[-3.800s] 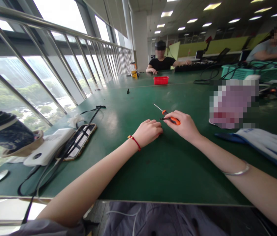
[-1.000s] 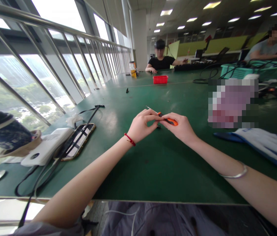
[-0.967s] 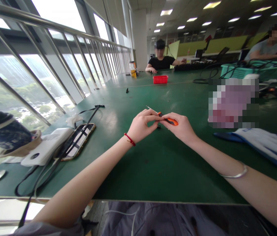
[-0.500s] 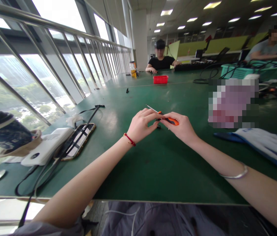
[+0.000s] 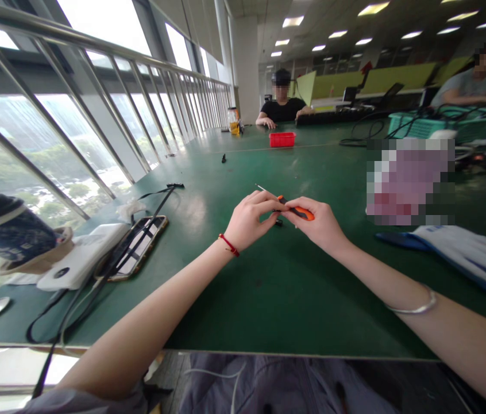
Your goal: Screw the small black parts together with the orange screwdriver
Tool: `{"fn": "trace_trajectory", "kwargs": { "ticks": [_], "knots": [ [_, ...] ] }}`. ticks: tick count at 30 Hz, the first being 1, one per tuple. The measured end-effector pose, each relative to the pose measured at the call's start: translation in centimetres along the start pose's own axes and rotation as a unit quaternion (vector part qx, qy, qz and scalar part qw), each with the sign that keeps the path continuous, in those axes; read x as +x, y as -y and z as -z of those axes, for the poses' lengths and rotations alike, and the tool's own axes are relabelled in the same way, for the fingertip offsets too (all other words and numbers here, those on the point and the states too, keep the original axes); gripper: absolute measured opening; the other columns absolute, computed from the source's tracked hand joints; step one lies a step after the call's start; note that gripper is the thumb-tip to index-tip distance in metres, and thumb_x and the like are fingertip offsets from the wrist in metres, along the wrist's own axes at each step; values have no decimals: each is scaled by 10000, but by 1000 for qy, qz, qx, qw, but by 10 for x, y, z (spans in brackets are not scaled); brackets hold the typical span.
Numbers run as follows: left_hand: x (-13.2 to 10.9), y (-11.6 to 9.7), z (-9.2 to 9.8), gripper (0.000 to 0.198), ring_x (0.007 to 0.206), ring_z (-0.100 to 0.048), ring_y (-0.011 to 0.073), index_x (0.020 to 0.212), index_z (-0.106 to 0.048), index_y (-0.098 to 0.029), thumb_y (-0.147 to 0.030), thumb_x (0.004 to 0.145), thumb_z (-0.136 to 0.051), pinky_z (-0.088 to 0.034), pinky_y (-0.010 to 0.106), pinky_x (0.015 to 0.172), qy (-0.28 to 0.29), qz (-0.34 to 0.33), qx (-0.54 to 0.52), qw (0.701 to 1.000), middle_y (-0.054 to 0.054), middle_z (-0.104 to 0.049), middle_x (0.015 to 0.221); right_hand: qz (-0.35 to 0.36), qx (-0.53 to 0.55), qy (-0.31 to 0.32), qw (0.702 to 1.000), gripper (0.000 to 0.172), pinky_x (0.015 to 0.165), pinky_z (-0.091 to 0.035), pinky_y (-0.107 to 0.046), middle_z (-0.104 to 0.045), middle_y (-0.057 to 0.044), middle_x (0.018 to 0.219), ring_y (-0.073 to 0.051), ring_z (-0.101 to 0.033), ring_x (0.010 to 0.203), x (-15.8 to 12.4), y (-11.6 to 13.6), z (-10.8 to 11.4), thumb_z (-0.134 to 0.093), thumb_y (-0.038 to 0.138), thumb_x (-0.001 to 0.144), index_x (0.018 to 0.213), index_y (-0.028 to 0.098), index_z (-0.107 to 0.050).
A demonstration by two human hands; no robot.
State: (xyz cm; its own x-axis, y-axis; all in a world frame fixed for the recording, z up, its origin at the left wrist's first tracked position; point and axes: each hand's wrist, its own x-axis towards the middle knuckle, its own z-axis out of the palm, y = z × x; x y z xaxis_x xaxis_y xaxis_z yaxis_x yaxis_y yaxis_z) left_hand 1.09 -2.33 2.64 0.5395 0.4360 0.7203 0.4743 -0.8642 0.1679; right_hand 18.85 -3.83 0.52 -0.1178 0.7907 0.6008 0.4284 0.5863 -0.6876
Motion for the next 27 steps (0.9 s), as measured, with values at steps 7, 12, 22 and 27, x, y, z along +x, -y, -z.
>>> {"fn": "trace_trajectory", "kwargs": {
  "ticks": [7,12,22,27],
  "knots": [
    [0,3,-2,184,865,-588,149,916,-693,-205,-219,875,-515,-483,282,781,-15,-11,-17,1000,58,-640,911,-14,20,4,1000,163,562,-453,-257,-642,-34,778,-127,-563,602,0,4,1,-633,315,745,814,171,-662],
    [-1,4,-3,181,867,-587,144,913,-686,-193,-229,881,-511,-485,275,781,-34,-25,-12,999,62,-637,904,-68,88,26,993,180,515,-442,-246,-606,10,673,-87,-511,484,1,9,-1,-660,320,712,801,164,-646],
    [-1,-3,-2,195,828,-562,143,903,-647,-173,-227,908,-460,-460,275,758,-29,-15,48,998,58,-627,889,-104,169,62,978,159,494,-425,-246,-541,38,580,-80,-495,457,2,10,-1,-614,323,746,773,166,-621],
    [-1,-3,-1,179,836,-553,149,904,-624,-161,-231,907,-460,-454,277,755,-20,-13,68,997,60,-618,906,-111,188,69,973,191,498,-410,-250,-530,40,576,-82,-496,466,2,11,-1,-627,353,751,781,165,-621]
  ]
}}
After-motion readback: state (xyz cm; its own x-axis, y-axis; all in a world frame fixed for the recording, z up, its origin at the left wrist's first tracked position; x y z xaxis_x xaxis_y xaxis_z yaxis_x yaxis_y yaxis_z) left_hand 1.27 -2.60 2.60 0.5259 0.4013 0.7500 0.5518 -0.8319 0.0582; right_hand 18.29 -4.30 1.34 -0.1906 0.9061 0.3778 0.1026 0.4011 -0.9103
